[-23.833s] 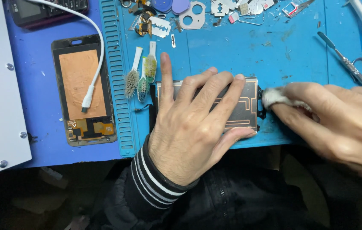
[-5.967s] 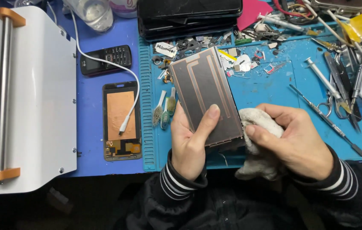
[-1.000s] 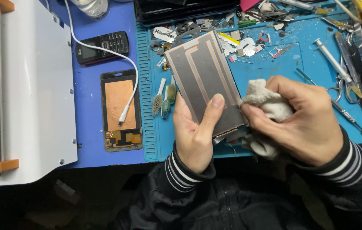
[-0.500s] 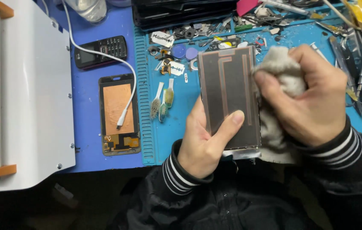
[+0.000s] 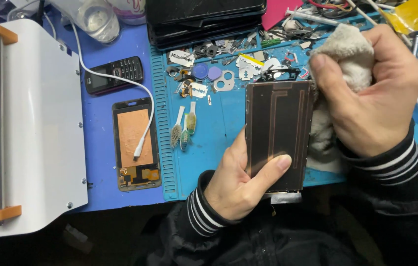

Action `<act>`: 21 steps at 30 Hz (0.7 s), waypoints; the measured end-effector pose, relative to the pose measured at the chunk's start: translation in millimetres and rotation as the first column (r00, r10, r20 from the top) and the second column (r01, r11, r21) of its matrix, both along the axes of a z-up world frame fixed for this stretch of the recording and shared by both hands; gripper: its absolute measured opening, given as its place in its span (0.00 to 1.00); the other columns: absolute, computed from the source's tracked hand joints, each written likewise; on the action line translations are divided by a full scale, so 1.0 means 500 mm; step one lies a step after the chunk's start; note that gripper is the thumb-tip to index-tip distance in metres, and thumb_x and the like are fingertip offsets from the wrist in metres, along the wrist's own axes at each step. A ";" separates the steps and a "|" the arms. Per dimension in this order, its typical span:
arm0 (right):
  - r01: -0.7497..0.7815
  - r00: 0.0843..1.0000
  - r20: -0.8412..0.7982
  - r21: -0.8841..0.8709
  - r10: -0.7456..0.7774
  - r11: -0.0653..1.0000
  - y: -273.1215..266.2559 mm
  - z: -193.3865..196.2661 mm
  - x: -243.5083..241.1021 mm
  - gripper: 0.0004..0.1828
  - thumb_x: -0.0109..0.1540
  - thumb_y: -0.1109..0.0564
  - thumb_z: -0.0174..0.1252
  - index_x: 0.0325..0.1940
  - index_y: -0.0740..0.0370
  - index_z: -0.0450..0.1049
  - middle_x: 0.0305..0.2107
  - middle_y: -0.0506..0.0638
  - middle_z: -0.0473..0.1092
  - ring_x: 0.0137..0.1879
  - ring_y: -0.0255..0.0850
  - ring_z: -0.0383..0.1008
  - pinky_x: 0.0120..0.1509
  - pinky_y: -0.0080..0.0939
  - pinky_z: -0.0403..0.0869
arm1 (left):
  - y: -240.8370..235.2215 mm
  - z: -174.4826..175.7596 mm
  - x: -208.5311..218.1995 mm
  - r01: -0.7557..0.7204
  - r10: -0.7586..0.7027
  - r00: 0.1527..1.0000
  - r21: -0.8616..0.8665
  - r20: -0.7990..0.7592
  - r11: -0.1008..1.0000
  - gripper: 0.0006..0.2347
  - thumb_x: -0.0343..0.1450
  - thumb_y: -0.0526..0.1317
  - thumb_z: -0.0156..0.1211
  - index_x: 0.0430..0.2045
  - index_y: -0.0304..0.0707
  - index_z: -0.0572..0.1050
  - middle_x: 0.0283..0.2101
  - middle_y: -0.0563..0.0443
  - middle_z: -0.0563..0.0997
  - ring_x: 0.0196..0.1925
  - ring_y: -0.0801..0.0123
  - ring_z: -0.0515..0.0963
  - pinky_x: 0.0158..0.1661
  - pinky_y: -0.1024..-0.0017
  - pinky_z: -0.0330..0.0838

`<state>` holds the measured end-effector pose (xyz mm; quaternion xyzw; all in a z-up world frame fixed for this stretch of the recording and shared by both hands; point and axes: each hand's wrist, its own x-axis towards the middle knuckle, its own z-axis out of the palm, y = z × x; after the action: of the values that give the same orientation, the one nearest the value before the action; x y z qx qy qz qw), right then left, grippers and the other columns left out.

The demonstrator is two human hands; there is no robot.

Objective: Cleaning a smartphone screen component with a cleaning cloth and liquid.

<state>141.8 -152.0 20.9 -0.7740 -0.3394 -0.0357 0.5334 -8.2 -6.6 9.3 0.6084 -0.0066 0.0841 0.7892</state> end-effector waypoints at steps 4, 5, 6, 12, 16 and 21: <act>0.067 0.972 -0.232 0.100 -0.042 0.993 -0.024 -0.004 0.001 0.05 0.79 0.65 0.54 0.57 0.67 0.65 0.45 0.50 0.69 0.43 0.30 0.65 0.52 0.25 0.68 | 0.001 -0.001 0.000 -0.013 0.012 1.000 -0.083 -0.011 0.996 0.16 0.76 0.30 0.52 0.59 0.29 0.65 0.42 0.52 0.76 0.36 0.77 0.72 0.42 0.79 0.71; 0.061 0.972 -0.234 0.099 -0.037 0.993 -0.026 -0.007 0.001 0.05 0.79 0.65 0.54 0.57 0.67 0.65 0.45 0.50 0.69 0.43 0.30 0.65 0.52 0.25 0.68 | 0.002 -0.002 0.000 -0.019 0.018 1.000 -0.084 -0.013 0.996 0.16 0.76 0.30 0.52 0.59 0.29 0.65 0.42 0.52 0.76 0.36 0.77 0.72 0.42 0.79 0.71; 0.021 0.945 -0.328 0.081 0.007 0.997 -0.031 -0.009 0.000 0.05 0.76 0.65 0.54 0.55 0.67 0.66 0.44 0.50 0.71 0.40 0.30 0.67 0.49 0.24 0.69 | 0.002 -0.003 0.001 0.001 -0.001 1.000 -0.092 -0.008 0.996 0.18 0.76 0.29 0.51 0.62 0.29 0.63 0.48 0.48 0.76 0.44 0.72 0.75 0.49 0.75 0.72; -0.053 0.849 -0.522 0.082 0.088 0.995 -0.037 -0.016 -0.010 0.09 0.67 0.64 0.58 0.49 0.64 0.66 0.38 0.48 0.71 0.35 0.29 0.68 0.43 0.24 0.70 | 0.001 -0.003 0.002 0.014 -0.018 0.999 -0.107 -0.039 0.994 0.17 0.75 0.29 0.53 0.60 0.28 0.65 0.45 0.48 0.78 0.42 0.73 0.76 0.46 0.77 0.74; -0.064 0.887 -0.459 -0.002 0.056 0.998 -0.035 0.001 -0.024 0.09 0.64 0.66 0.62 0.43 0.67 0.67 0.36 0.51 0.73 0.33 0.31 0.67 0.40 0.26 0.68 | 0.004 -0.023 0.002 -0.044 0.040 0.996 -0.049 -0.082 0.998 0.08 0.72 0.33 0.60 0.41 0.29 0.73 0.32 0.52 0.78 0.28 0.77 0.74 0.32 0.81 0.71; -0.141 0.887 -0.454 -0.096 0.083 0.985 -0.022 0.014 -0.031 0.08 0.60 0.67 0.63 0.41 0.71 0.73 0.31 0.53 0.76 0.29 0.34 0.71 0.34 0.28 0.71 | 0.011 -0.027 0.011 -0.182 0.165 0.978 -0.131 -0.130 0.975 0.10 0.76 0.36 0.56 0.47 0.28 0.73 0.35 0.52 0.80 0.30 0.78 0.76 0.34 0.82 0.72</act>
<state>126.1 -163.0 28.0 -0.7726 -0.2530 0.1958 0.5485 -2.9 -1.0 -4.3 0.5527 0.0992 0.1167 0.8192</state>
